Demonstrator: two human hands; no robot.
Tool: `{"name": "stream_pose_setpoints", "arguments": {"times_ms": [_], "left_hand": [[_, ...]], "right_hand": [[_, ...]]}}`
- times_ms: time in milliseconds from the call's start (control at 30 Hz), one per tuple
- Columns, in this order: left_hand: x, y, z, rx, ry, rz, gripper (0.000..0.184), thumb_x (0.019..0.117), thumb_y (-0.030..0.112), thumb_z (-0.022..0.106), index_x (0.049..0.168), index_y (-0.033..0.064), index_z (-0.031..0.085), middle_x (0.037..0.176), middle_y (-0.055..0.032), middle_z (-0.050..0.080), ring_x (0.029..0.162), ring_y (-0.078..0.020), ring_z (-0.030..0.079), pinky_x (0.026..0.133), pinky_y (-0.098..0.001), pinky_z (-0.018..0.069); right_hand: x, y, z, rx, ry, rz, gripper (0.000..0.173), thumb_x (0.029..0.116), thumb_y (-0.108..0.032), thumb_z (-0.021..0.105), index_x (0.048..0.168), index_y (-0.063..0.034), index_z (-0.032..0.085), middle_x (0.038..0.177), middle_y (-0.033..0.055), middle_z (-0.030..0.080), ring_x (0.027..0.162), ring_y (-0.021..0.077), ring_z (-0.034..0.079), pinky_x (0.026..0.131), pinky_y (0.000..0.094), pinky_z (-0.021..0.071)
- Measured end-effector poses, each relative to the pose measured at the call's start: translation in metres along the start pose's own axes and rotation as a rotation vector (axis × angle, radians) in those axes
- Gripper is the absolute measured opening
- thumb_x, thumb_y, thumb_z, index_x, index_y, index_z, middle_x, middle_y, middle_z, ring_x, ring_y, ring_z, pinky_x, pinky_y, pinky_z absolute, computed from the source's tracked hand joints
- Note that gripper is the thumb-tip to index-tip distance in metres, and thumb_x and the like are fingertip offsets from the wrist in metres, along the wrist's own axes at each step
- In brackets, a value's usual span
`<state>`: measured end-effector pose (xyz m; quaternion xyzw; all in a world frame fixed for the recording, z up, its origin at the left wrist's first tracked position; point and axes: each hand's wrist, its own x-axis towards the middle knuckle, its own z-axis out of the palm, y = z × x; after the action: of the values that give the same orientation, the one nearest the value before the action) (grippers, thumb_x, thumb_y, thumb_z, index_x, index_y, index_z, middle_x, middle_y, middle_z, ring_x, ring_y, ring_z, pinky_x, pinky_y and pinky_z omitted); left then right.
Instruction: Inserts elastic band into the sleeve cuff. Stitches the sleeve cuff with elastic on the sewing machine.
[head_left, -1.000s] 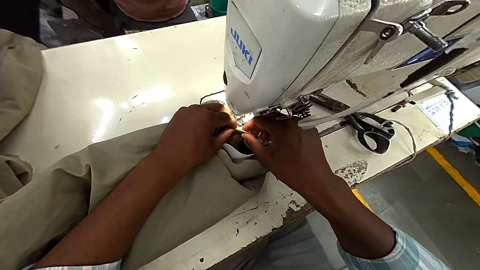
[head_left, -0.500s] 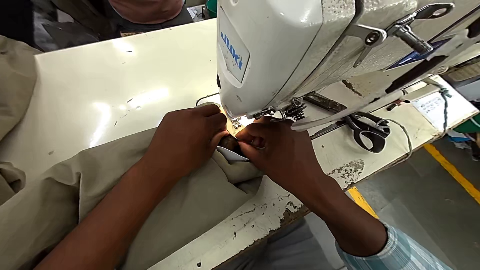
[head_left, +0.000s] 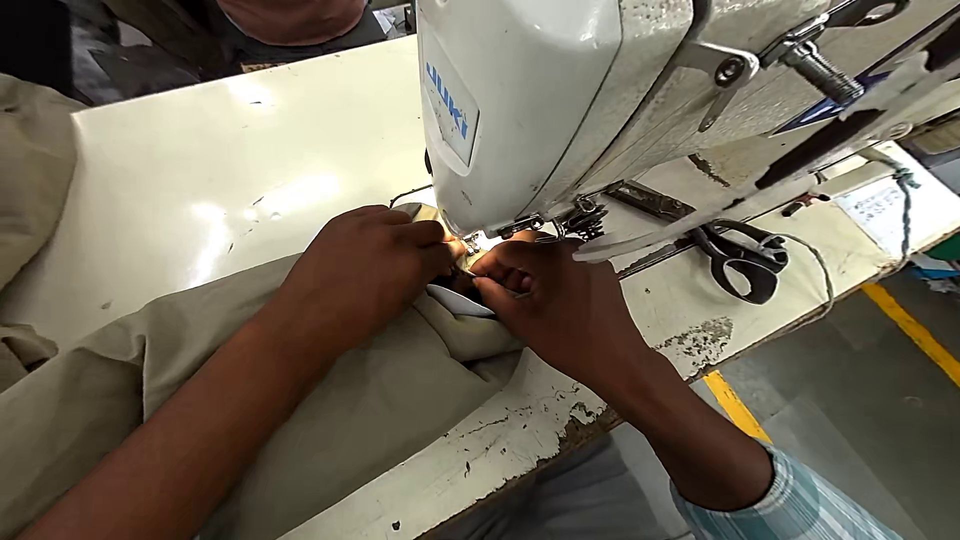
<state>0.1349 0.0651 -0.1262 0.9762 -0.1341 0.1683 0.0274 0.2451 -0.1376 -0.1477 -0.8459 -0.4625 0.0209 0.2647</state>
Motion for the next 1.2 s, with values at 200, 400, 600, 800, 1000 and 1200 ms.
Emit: {"name": "stream_pose_setpoints", "arguments": {"times_ms": [200,400,600,800,1000,1200], "left_hand": [[0.0037,-0.0013,0.0028,-0.066,-0.02,-0.131,0.022,0.0993,0.022,0.061,0.088,0.0144,0.077,0.075,-0.0029,0.068,0.071,-0.0217,0.069,0.06,-0.0394,0.0541],[0.0043,-0.0009,0.0013,-0.057,-0.01,-0.144,0.019,0.0979,0.026,0.064,0.087,0.0164,0.076,0.084,-0.0012,0.067,0.065,-0.0189,0.065,0.051,-0.0369,0.049],[0.0073,-0.0012,0.0033,-0.072,-0.031,-0.136,0.019,0.0959,0.015,0.063,0.082,0.0167,0.076,0.08,-0.0022,0.066,0.061,-0.0205,0.063,0.049,-0.039,0.0465],[0.0038,-0.0044,0.0083,-0.052,0.066,-0.105,0.018,0.095,0.015,0.06,0.083,0.0146,0.074,0.074,-0.0015,0.062,0.059,-0.0184,0.062,0.046,-0.0353,0.0444],[0.0005,-0.0042,0.0073,0.042,0.124,0.033,0.019,0.0979,0.01,0.058,0.082,0.0082,0.068,0.07,-0.0049,0.061,0.065,-0.0227,0.063,0.056,-0.0356,0.0492],[0.0002,-0.0085,0.0089,-0.004,0.126,0.071,0.023,0.0979,0.014,0.056,0.082,0.0122,0.073,0.077,-0.0016,0.062,0.067,-0.0171,0.062,0.057,-0.0316,0.0491]], "right_hand": [[-0.0002,0.0037,0.001,0.049,0.001,0.008,0.01,0.0924,-0.029,0.068,0.097,-0.0231,0.076,0.082,-0.0089,0.068,0.071,0.0066,0.064,0.06,0.0341,0.0511],[-0.0001,0.0044,-0.0007,0.064,-0.013,0.061,0.011,0.0935,-0.033,0.068,0.097,-0.0263,0.075,0.079,-0.0138,0.068,0.069,0.0017,0.062,0.06,0.0303,0.0498],[-0.0003,0.0006,-0.0056,0.064,-0.028,0.083,0.009,0.0939,-0.032,0.07,0.095,-0.0242,0.074,0.075,-0.0121,0.065,0.063,0.0029,0.06,0.054,0.0287,0.0475],[-0.0018,-0.0017,-0.0061,-0.072,-0.005,0.02,0.019,0.0952,-0.035,0.067,0.102,-0.0205,0.077,0.08,-0.0066,0.069,0.068,0.0089,0.065,0.058,0.0335,0.0522],[0.0,0.0011,-0.0026,-0.017,0.007,0.044,0.014,0.0911,-0.033,0.067,0.095,-0.0233,0.076,0.074,-0.0104,0.066,0.067,0.0043,0.063,0.058,0.0298,0.0515],[0.0003,0.0057,0.002,0.055,-0.018,0.098,0.013,0.0869,-0.034,0.069,0.093,-0.0249,0.076,0.074,-0.0129,0.064,0.065,0.0008,0.061,0.056,0.0252,0.0507]]}}
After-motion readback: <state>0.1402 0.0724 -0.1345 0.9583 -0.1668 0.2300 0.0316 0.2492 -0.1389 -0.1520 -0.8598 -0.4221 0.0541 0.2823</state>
